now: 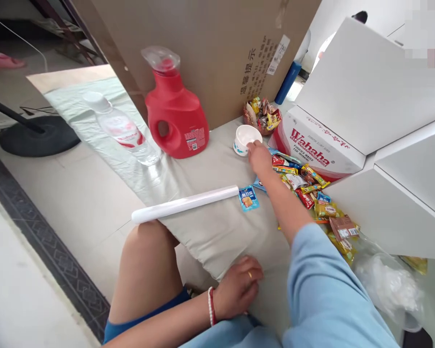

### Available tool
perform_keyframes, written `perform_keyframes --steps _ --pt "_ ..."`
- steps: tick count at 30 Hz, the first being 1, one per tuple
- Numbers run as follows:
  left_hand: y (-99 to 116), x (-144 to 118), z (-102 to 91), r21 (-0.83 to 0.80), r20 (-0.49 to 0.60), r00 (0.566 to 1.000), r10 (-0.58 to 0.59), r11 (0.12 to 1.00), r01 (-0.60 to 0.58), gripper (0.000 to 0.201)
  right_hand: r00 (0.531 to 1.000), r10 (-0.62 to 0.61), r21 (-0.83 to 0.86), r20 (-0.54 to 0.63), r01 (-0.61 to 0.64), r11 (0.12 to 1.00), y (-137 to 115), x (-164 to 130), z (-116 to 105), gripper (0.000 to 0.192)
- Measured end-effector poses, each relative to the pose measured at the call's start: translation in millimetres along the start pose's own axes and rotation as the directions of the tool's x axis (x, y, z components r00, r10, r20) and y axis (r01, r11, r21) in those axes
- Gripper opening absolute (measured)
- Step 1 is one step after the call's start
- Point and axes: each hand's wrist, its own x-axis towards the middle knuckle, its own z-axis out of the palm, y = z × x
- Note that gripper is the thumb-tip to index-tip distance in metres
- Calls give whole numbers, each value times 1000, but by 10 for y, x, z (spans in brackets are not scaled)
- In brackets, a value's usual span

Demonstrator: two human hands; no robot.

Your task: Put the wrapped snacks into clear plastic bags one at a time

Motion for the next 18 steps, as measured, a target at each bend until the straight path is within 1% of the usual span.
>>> perform_keyframes --steps 1,2,3,4,5,6,7,8,9,10,11,12,13,15,17,18 --pt "19 1 -80 -100 -91 993 -76 993 67 15 999 -33 11 -32 34 999 -11 -250 -69 32" --pt "37 3 -167 -192 -178 968 -179 971 145 16 993 -91 40 -79 94 995 -17 -554 -148 30" --pt "50 9 -256 -278 -254 921 -294 935 222 16 977 -156 73 -142 168 983 -23 -900 -234 27" --pt "61 21 -342 -364 -305 864 -401 887 284 20 958 -225 104 -180 246 964 -32 -1271 -319 25" --pt "68 42 -417 -453 -325 809 -490 832 322 32 941 -266 141 -207 298 944 -49 -1651 -397 22" --pt "76 71 -477 -538 -310 770 -557 771 341 48 930 -274 177 -244 320 931 -77 -2023 -464 19" --pt "85 107 -516 -612 -262 756 -600 709 351 66 925 -273 202 -263 329 922 -117 -2373 -517 19" --pt "99 146 -531 -664 -192 764 -616 654 361 81 923 -271 223 -272 335 916 -167 -2689 -555 21" --pt "118 185 -522 -691 -115 781 -614 614 381 92 926 -263 250 -273 332 909 -221 -2964 -582 25" --pt "142 217 -490 -694 -45 795 -605 591 411 97 931 -253 286 -261 325 901 -273 -3197 -598 29" --pt "172 239 -439 -680 6 801 -598 585 442 99 940 -237 333 -244 311 890 -318 -3389 -607 31" --pt "205 248 -374 -656 35 801 -597 591 469 98 953 -206 392 -223 281 876 -351 -3546 -611 31" --pt "241 244 -302 -627 49 797 -601 603 493 96 968 -151 462 -201 230 857 -372 -3672 -609 31" --pt "316 198 -154 -566 65 791 -608 630 531 95 989 23 592 -149 71 803 -383 -3853 -587 32" --pt "381 114 -26 -489 75 804 -590 681 545 97 977 197 651 -80 -99 753 -377 -3954 -533 37" --pt "407 64 25 -436 76 820 -568 720 539 98 969 244 649 -30 -167 742 -376 -3977 -496 41"
